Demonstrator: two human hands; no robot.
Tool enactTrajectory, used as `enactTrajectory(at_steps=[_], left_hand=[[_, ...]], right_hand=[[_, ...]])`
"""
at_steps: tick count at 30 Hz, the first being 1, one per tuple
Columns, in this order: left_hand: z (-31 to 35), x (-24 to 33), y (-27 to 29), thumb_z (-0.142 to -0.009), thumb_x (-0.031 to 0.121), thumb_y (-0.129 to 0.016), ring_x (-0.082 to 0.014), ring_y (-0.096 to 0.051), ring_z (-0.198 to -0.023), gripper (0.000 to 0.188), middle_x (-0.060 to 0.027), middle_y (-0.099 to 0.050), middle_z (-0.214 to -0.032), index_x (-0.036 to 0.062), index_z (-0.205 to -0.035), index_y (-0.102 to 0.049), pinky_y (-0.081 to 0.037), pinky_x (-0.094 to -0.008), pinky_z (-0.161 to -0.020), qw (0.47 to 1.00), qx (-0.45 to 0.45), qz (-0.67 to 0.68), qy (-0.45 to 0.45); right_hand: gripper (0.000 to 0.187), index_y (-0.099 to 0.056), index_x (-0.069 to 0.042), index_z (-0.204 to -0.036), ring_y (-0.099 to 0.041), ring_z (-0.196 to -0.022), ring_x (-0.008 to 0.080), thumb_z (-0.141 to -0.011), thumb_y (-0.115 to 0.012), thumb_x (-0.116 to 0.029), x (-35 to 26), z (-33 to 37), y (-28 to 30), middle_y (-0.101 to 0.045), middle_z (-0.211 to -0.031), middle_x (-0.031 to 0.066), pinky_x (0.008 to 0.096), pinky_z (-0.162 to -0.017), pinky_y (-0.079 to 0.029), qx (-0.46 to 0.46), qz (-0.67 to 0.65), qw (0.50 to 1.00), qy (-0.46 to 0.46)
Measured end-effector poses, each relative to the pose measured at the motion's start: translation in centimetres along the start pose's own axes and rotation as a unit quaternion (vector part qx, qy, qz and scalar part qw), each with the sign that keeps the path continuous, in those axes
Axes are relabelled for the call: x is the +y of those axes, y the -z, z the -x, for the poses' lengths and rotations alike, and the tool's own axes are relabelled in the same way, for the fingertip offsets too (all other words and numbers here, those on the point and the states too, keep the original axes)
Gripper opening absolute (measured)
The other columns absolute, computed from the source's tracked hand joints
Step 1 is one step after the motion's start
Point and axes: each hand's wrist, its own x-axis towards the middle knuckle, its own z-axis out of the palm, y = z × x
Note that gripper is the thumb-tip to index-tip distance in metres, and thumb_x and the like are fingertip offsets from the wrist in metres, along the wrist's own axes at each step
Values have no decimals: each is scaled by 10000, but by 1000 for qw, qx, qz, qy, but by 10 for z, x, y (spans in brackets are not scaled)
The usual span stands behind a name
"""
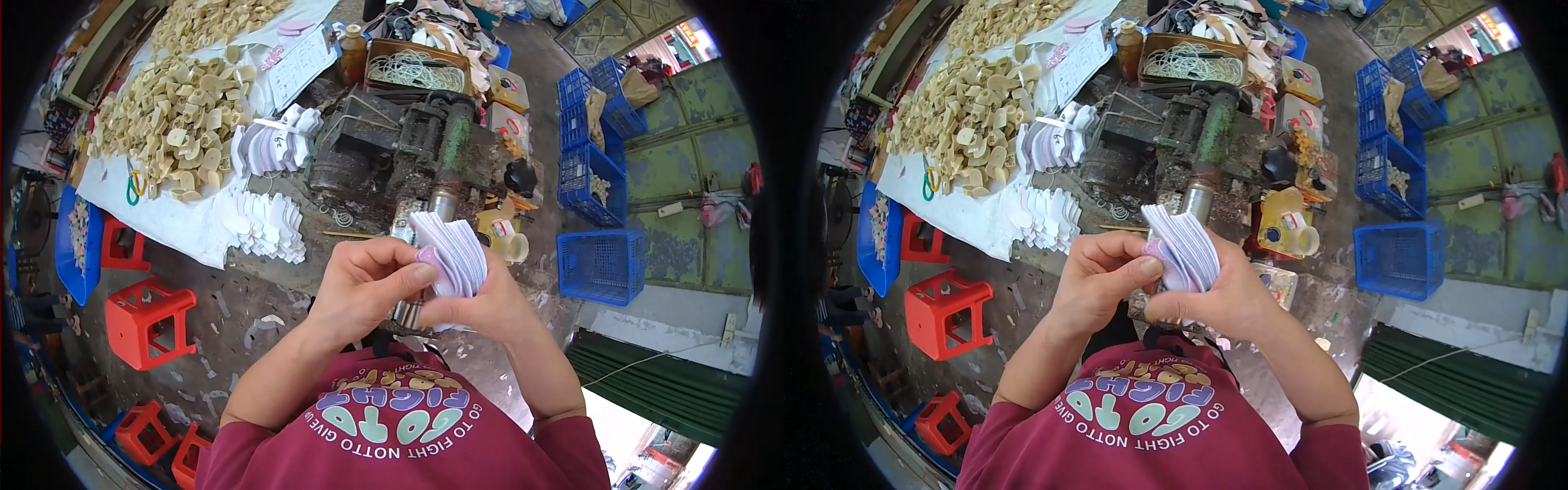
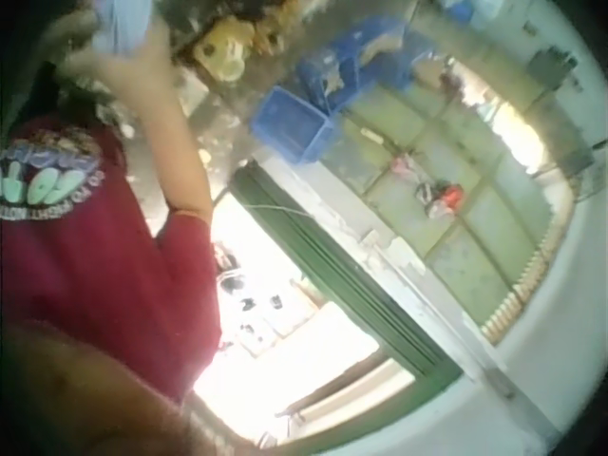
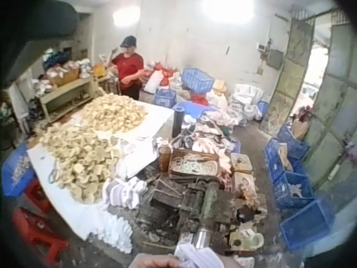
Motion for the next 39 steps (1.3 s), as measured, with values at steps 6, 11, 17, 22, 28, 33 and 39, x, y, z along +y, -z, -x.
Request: enactTrajectory(at_steps=[6,11,17,22,28,33,39], left_hand=[[-3,1,12,-879,51,-649,-98,-633,-668,89,-83,-685,-767,-31,-893,-678,-495,-217,-590,988,-154,14,5],[-3,-16,17,-895,49,-621,-111,-645,-713,87,-80,-679,-848,-30,-916,-650,-534,-238,-629,997,30,-34,-69],[-8,-31,0,-888,40,-629,-102,-618,-782,108,-41,-621,-897,-37,-965,-634,-516,-236,-676,990,17,-103,-94],[-5,-37,30,-785,21,-715,-151,-604,-824,208,-79,-605,-954,12,-988,-670,-476,-267,-737,907,125,-373,-147],[-16,-69,45,-740,28,-734,-246,-593,-902,220,-113,-600,-925,40,-956,-692,-475,-331,-772,808,134,-527,-225],[-19,-71,65,-788,27,-702,-200,-603,-750,104,-98,-627,-810,-21,-869,-659,-471,-289,-699,866,179,-408,-226],[0,-27,191,-848,64,-646,-186,-572,-694,64,-88,-607,-759,1,-852,-654,-455,-296,-667,749,439,-457,-193]], right_hand=[[911,-388,19,-1381,-617,-729,127,-621,-867,-125,2,8,-3,-647,-935,110,250,-635,-488,-75,-163,984,-10],[585,-443,85,-1317,-678,-753,192,-785,-643,-55,5,25,65,-680,-985,165,312,-717,-539,154,-125,979,44],[587,-487,59,-1296,-670,-771,170,-760,-683,-79,0,42,57,-695,-851,128,285,-675,-522,-66,-29,997,-31],[408,-574,29,-1136,-615,-670,133,-776,-708,-111,-1,39,82,-644,-797,68,274,-613,-500,1,7,985,-174],[370,-565,24,-1088,-619,-651,131,-778,-708,-118,22,14,81,-635,-823,66,280,-596,-507,-16,21,980,-198],[551,-503,57,-1214,-637,-631,175,-736,-721,-108,7,11,66,-642,-822,114,312,-596,-532,79,-45,989,-115],[848,-405,57,-1330,-578,-564,180,-668,-806,-291,18,17,69,-577,-743,101,363,-619,-503,42,-148,987,-56]])
